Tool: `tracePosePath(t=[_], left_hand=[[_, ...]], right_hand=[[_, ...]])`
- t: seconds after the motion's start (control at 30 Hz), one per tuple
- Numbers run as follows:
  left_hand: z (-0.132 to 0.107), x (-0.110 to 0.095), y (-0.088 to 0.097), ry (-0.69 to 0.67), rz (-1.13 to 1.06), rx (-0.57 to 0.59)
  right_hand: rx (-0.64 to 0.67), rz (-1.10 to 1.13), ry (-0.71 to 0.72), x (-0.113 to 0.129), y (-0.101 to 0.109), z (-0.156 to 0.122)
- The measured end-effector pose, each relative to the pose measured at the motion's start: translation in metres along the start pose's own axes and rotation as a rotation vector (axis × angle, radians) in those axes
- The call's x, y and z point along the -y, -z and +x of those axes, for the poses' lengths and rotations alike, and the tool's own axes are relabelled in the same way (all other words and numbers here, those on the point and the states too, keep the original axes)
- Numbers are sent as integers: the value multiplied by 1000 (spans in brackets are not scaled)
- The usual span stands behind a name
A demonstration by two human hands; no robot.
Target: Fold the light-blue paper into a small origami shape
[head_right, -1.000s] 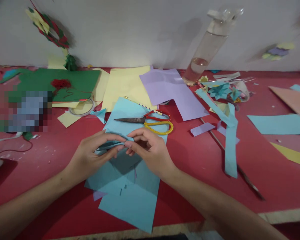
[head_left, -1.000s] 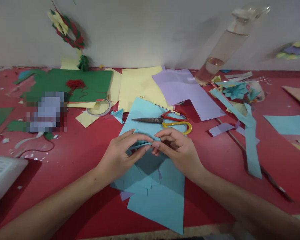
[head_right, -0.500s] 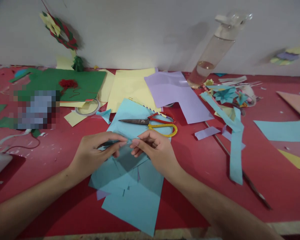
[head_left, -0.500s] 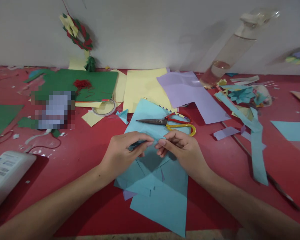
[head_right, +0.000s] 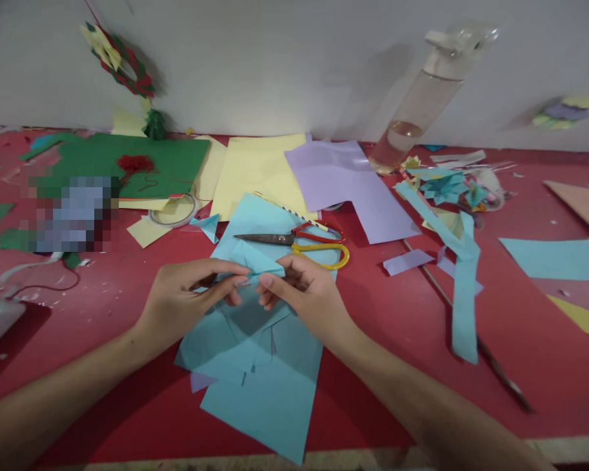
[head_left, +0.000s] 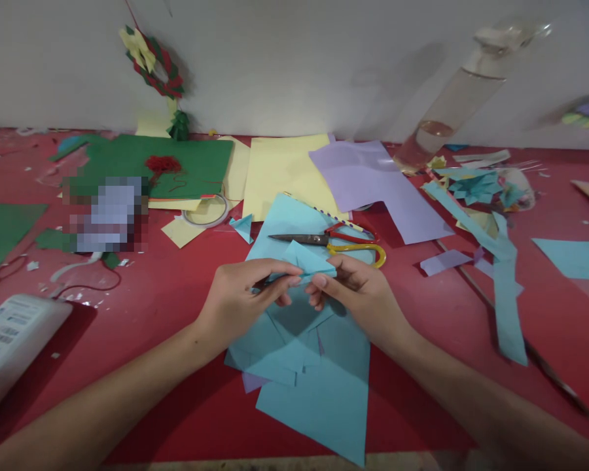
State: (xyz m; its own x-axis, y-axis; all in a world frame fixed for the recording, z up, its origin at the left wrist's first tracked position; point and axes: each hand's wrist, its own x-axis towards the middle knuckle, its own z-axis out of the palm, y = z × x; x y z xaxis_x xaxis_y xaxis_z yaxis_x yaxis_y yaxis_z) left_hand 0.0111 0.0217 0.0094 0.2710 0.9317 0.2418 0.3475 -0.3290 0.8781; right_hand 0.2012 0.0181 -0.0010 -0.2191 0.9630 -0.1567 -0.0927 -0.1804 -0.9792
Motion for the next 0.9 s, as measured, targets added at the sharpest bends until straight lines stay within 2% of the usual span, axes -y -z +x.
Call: tracePosePath(t=[0.17,0.37,0.57,0.77,0.9], left_hand=[[-2,4,-2,-17,-75,46],[-3,7,-4,43,-149,42],[-2,5,-3,61,-125,15],[-5,5,-4,-17,20,-9],[-5,6,-6,-8,-86,11]], right_hand=[[7,-15,-24,0,-2,0],[-2,-21,-17,0,-2,0],[-13,-32,-7,2,-4,-1],[20,-35,-8,1,-4,-1],[11,-42,-13,2,-3,-2]])
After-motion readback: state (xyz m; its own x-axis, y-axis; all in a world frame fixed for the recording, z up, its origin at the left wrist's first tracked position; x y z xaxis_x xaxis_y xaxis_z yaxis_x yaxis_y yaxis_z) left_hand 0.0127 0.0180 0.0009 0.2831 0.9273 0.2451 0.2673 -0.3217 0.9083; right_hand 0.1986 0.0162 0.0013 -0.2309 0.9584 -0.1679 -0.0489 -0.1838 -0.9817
